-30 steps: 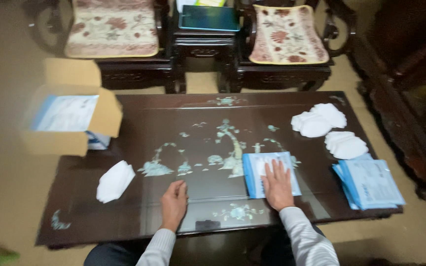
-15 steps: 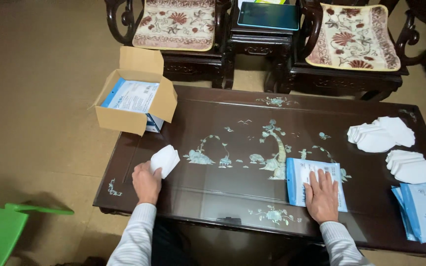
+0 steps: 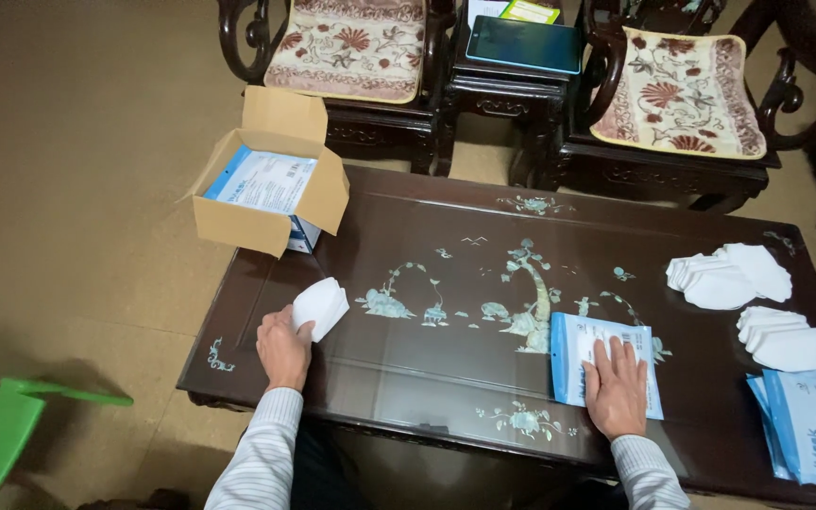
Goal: Pack individual face masks into plastic sleeves
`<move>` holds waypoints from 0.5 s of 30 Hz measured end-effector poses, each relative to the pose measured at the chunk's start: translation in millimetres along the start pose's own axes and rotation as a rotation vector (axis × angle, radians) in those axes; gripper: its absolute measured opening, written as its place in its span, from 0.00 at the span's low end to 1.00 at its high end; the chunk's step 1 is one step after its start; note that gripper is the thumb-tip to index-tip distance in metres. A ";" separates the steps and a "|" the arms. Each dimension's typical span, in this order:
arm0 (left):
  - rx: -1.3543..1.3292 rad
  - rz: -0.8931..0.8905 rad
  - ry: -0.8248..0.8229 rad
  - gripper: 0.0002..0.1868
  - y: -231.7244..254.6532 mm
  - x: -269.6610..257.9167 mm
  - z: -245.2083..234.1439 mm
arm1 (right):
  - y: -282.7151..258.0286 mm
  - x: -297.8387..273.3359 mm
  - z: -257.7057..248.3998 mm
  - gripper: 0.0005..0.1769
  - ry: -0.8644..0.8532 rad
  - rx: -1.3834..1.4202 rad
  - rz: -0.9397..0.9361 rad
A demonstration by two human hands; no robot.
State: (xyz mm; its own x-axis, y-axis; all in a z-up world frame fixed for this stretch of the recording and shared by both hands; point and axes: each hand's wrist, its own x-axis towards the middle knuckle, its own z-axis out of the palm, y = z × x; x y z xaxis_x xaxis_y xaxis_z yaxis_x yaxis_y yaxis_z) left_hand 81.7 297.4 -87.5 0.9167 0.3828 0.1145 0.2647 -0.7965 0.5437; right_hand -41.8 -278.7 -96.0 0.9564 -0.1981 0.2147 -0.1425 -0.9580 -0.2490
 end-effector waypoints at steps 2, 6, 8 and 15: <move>0.006 0.005 0.005 0.32 -1.8 3.0 4.7 | 1.4 1.0 2.0 0.33 -0.010 0.001 0.012; 0.010 -0.004 -0.096 0.30 8.6 5.4 -8.9 | 6.6 0.6 6.3 0.34 -0.010 -0.021 0.003; 0.026 -0.009 -0.095 0.32 3.6 11.2 -3.5 | 5.2 0.0 5.9 0.33 0.002 -0.020 -0.008; -0.017 0.024 -0.099 0.35 -1.6 14.5 5.6 | 6.1 1.5 5.7 0.34 -0.002 -0.034 -0.011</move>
State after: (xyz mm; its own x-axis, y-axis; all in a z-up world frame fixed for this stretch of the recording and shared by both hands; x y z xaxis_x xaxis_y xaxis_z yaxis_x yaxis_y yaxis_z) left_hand 96.2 301.6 -91.4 0.9480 0.3149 0.0458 0.2376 -0.7963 0.5563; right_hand -39.8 -283.6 -102.6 0.9584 -0.1869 0.2157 -0.1404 -0.9667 -0.2139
